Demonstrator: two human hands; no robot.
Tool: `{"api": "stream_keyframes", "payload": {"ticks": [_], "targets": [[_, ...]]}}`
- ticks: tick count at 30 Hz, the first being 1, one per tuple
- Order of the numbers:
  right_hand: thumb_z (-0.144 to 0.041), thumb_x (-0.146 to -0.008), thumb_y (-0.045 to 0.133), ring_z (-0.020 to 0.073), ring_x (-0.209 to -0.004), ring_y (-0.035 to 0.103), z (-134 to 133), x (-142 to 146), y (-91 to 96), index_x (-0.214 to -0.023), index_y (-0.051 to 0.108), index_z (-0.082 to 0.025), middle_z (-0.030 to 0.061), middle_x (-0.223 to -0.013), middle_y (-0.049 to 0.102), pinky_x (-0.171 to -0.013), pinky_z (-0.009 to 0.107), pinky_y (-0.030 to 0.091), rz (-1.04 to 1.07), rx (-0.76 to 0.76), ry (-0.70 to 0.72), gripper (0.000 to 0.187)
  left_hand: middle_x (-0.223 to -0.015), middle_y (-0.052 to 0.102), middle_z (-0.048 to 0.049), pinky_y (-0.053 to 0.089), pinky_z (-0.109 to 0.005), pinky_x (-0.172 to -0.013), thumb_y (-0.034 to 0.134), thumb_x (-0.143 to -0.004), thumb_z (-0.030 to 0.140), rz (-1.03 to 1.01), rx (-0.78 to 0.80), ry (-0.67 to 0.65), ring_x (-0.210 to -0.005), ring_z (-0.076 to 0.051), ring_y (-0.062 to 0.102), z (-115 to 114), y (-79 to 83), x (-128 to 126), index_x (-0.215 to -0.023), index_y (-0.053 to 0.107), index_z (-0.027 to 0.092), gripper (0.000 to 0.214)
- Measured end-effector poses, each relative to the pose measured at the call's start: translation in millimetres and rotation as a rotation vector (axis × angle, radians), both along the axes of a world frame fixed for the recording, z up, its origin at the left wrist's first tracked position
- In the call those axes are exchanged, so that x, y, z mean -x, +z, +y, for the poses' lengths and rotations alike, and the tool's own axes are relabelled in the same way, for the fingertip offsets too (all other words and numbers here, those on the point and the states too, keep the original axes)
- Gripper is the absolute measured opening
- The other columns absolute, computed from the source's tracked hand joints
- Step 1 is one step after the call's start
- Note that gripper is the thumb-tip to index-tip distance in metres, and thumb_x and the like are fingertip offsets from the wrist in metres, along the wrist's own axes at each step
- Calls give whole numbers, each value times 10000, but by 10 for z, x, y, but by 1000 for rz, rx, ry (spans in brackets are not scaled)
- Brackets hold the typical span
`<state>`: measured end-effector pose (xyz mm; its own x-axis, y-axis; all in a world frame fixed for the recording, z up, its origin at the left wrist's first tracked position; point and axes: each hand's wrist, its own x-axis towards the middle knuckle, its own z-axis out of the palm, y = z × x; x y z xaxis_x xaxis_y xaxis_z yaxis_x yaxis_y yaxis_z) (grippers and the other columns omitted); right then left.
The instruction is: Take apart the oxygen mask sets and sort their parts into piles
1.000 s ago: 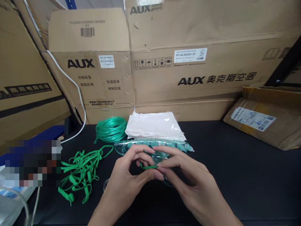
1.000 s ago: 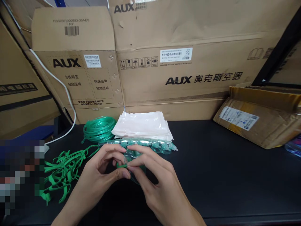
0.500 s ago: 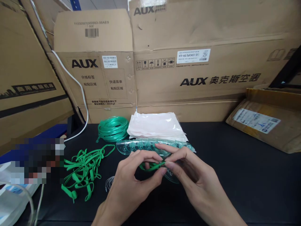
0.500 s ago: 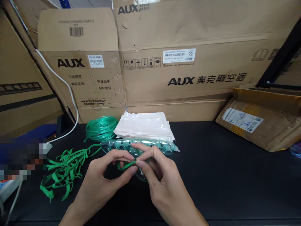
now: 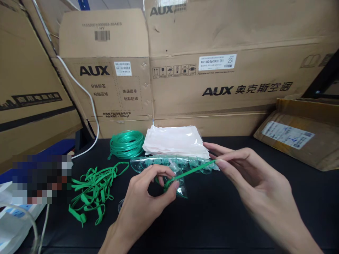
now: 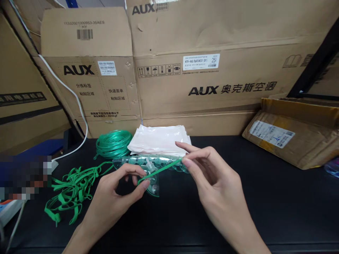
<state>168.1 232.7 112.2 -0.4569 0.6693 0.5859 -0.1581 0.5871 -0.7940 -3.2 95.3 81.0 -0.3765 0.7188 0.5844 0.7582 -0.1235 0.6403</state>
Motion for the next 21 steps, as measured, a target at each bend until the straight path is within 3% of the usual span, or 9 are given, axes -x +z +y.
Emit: {"api": "stream_keyframes", "payload": {"ticks": [6,11,15,18,21], "targets": [[-236,-956,671,228,-1168,710,-210,72,-64,-901,685,-274,11,-1211,768,-1035,326,571,-37,-71,124,68,-835,672,30,466,-234,-720,685,-853,126,-6,75,-48,-716,-142,597,27,-44,7,-940,648,228,139],[-123,-922,689,198,-1214,677,-441,114,-123,-972,729,-303,-29,-1317,711,-1114,313,510,-95,-210,255,192,-830,654,39,458,-214,-723,657,-870,103,-45,87,-92,-745,-134,588,17,-69,5,-914,624,221,130],[-252,-954,686,200,-1262,643,-351,186,-185,-1191,668,-327,7,-1340,690,-1071,312,545,-2,-13,194,250,-809,656,41,444,-213,-707,624,-895,100,-38,-1,20,-703,-124,573,10,-58,8,-914,655,228,133],[-371,-975,651,211,-1116,723,-218,273,-259,-1175,656,-260,65,-1227,728,-912,293,632,-21,178,153,228,-821,683,28,453,-225,-705,642,-915,139,-93,-42,50,-717,-137,577,15,-65,15,-933,689,237,111],[-432,-959,654,236,-1019,758,-175,341,-305,-1160,672,-212,95,-1138,755,-842,321,658,-116,310,243,299,-889,720,6,479,-237,-726,646,-952,205,-179,-50,-15,-762,-151,601,18,-94,14,-967,704,241,70]]}}
